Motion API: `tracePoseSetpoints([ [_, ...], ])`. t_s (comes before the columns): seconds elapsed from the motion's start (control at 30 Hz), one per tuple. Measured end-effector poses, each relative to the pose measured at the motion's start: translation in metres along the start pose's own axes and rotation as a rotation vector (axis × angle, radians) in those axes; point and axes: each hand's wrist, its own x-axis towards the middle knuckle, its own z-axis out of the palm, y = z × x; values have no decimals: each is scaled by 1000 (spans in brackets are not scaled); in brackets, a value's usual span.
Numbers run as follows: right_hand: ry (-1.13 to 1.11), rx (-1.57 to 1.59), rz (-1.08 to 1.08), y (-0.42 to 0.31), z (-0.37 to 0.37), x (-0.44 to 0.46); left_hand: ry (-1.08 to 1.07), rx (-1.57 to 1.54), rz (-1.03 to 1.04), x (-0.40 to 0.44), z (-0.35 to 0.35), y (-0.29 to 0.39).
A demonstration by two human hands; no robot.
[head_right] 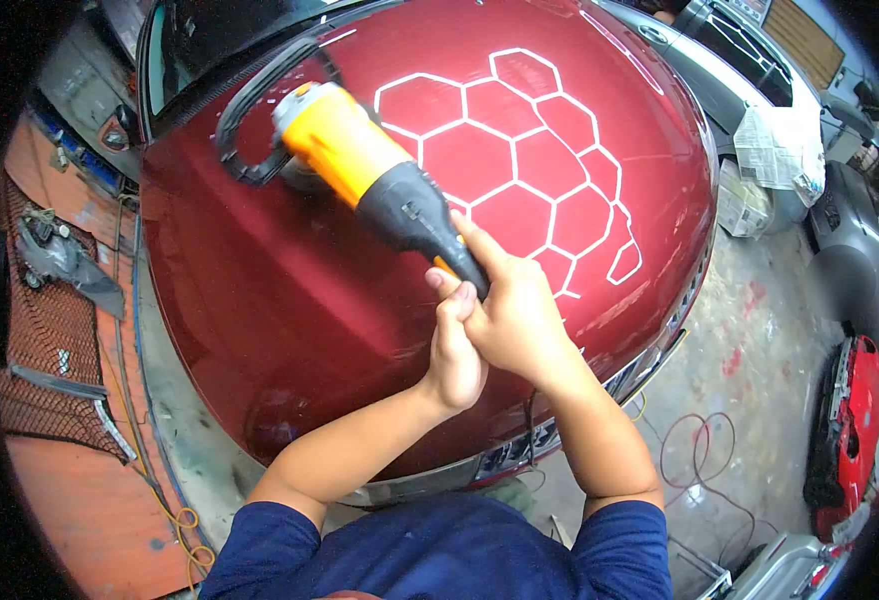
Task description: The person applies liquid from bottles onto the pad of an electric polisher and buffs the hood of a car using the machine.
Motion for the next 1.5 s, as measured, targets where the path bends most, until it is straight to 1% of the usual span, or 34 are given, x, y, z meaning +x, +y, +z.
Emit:
tracePoseSetpoints([
  [0.07,53,-31,51,3,-6,5,-9,-60,0,17,8,-4],
  [0.1,109,-56,22,10,-9,9,-5,-78,6,22,19,3],
  [0.17,190,-45,31,20,-17,15,-7,-22,49,36,38,8],
  [0.23,212,-50,82,27,-30,21,-86,37,74,54,47,5],
  [0.3,248,-87,163,31,-43,24,-133,23,40,62,62,4],
  [0.33,256,-34,153,40,-49,28,-104,-5,24,71,66,-5],
  [0.37,265,-71,221,41,-56,27,-126,0,-4,79,68,-13],
  [0.43,261,-109,202,45,-69,28,-134,40,8,82,77,-17],
  [0.47,312,-61,143,50,-70,27,-167,20,6,85,79,-21],
  [0.5,324,-62,146,49,-73,25,-162,57,0,82,85,-18],
  [0.57,302,-32,186,47,-79,19,-198,99,6,82,85,-24],
  [0.67,265,56,210,40,-82,10,-168,181,-10,70,89,-25],
  [0.77,236,114,159,45,-79,2,-115,166,-8,57,89,-28],
  [0.83,157,72,208,38,-76,-3,-77,160,13,44,88,-20],
  [0.9,137,99,154,31,-64,-7,-13,182,42,30,85,-13],
  [0.93,119,96,156,30,-58,-9,-30,137,59,26,78,-14],
  [1.07,65,77,92,9,-36,-20,50,180,150,-3,66,-3],
  [1.1,27,118,150,0,-33,-24,46,178,124,-9,60,-3],
  [1.17,9,148,109,-4,-24,-33,34,175,69,-21,48,-7],
  [1.23,-21,126,97,-8,-20,-40,122,177,128,-36,50,-7],
  [1.37,-110,91,150,-19,-21,-56,99,141,63,-56,29,-34],
  [1.43,-160,88,147,-26,-24,-62,59,148,38,-68,26,-38],
  [1.47,-155,94,97,-21,-23,-66,32,176,23,-74,26,-40],
  [1.5,-169,81,94,-20,-26,-70,6,202,9,-79,27,-40],
])
